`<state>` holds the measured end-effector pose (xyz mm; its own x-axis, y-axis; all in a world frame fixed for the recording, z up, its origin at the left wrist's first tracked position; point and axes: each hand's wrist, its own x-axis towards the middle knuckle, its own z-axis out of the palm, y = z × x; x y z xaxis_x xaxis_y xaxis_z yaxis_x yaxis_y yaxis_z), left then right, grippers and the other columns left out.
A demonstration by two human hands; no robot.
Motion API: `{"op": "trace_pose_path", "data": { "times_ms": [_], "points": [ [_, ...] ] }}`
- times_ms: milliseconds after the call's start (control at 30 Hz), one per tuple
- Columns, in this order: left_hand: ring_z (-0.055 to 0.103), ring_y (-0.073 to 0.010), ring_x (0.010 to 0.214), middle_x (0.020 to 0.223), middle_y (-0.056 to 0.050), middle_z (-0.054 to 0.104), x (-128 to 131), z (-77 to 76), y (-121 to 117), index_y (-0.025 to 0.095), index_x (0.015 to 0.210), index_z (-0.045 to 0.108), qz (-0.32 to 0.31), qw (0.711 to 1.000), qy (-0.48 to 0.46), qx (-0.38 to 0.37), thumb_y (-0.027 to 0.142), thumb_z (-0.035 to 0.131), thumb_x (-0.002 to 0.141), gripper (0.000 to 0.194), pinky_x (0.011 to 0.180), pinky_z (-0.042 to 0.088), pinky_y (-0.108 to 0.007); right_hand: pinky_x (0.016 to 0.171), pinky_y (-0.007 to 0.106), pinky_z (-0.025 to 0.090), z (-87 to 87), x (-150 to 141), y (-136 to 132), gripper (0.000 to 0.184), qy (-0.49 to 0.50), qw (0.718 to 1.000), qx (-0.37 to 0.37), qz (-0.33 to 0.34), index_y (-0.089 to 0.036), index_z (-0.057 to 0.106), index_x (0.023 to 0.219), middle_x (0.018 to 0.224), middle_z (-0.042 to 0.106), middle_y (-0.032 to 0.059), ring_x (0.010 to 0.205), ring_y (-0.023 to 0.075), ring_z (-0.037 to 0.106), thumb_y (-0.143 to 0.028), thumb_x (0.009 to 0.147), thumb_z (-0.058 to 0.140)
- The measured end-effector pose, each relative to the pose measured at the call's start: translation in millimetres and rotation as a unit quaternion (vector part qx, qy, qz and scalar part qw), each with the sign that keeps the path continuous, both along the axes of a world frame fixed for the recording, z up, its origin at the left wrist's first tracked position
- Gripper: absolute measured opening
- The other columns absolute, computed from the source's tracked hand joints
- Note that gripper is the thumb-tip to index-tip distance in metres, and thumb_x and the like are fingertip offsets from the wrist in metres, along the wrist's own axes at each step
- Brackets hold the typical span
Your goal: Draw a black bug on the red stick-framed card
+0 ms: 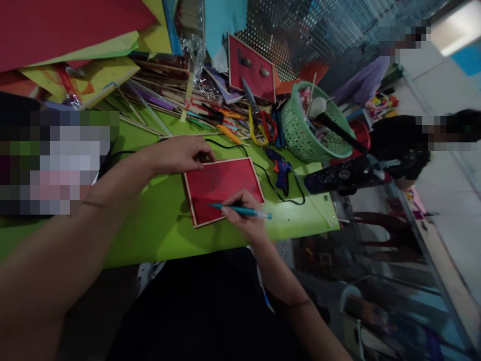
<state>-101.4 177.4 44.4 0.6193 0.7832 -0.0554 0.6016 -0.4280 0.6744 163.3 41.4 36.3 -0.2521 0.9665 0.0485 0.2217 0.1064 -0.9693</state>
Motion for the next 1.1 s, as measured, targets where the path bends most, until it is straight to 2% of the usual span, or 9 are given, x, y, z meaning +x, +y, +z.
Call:
{"op": "trace_pose_path", "data": {
  "times_ms": [367,567,667,867,1100],
  "points": [
    [0.074,-0.0233,0.094,0.106,-0.003,0.083,1,0.6,0,0.021,0.119,0.089,0.001,1.000,-0.001,-0.005,0.024,0.066,0.081,0.044,0.085,0.054,-0.033,0.063,0.031,0.049,-1.7,2,-2,0.029,0.001,0.998,0.009,-0.059,-0.027,0.070,0.087,0.074,0.071,-0.0020,0.065,0.0171,0.061,-0.048,0.088,0.091],
    [0.071,-0.0190,0.090,0.102,-0.003,0.085,3,3.9,-3,0.017,0.121,0.087,0.002,1.000,0.002,-0.019,0.021,0.068,0.084,0.042,0.080,0.050,-0.027,0.061,0.030,0.048,-3.4,2,-1,0.030,0.013,0.999,0.001,-0.038,-0.027,0.071,0.087,0.074,0.072,-0.0017,0.065,0.0172,0.062,-0.049,0.089,0.091],
    [0.071,-0.0210,0.095,0.107,-0.006,0.085,4,3.1,-5,0.016,0.120,0.088,0.017,1.000,0.016,0.000,0.021,0.067,0.087,0.040,0.082,0.050,-0.028,0.061,0.030,0.048,-5.2,2,0,0.030,0.015,0.999,0.007,-0.031,-0.027,0.071,0.087,0.074,0.071,-0.0018,0.064,0.0164,0.060,-0.050,0.089,0.091],
    [0.073,-0.0250,0.097,0.106,-0.006,0.082,4,-5.9,-5,0.024,0.118,0.087,0.054,0.998,0.001,0.029,0.022,0.067,0.088,0.037,0.088,0.054,-0.034,0.062,0.029,0.047,-2.6,0,2,0.030,0.034,0.999,-0.002,-0.036,-0.027,0.071,0.088,0.074,0.069,-0.0020,0.065,0.0163,0.059,-0.050,0.090,0.090],
    [0.073,-0.0284,0.102,0.106,-0.011,0.081,10,-14.5,-2,0.019,0.117,0.088,0.075,0.992,0.008,0.096,0.020,0.061,0.091,0.037,0.099,0.059,-0.041,0.061,0.029,0.048,-6.0,1,5,0.031,0.043,0.996,0.013,-0.073,-0.027,0.071,0.089,0.074,0.069,-0.0019,0.066,0.0171,0.061,-0.051,0.089,0.089]
  ]
}}
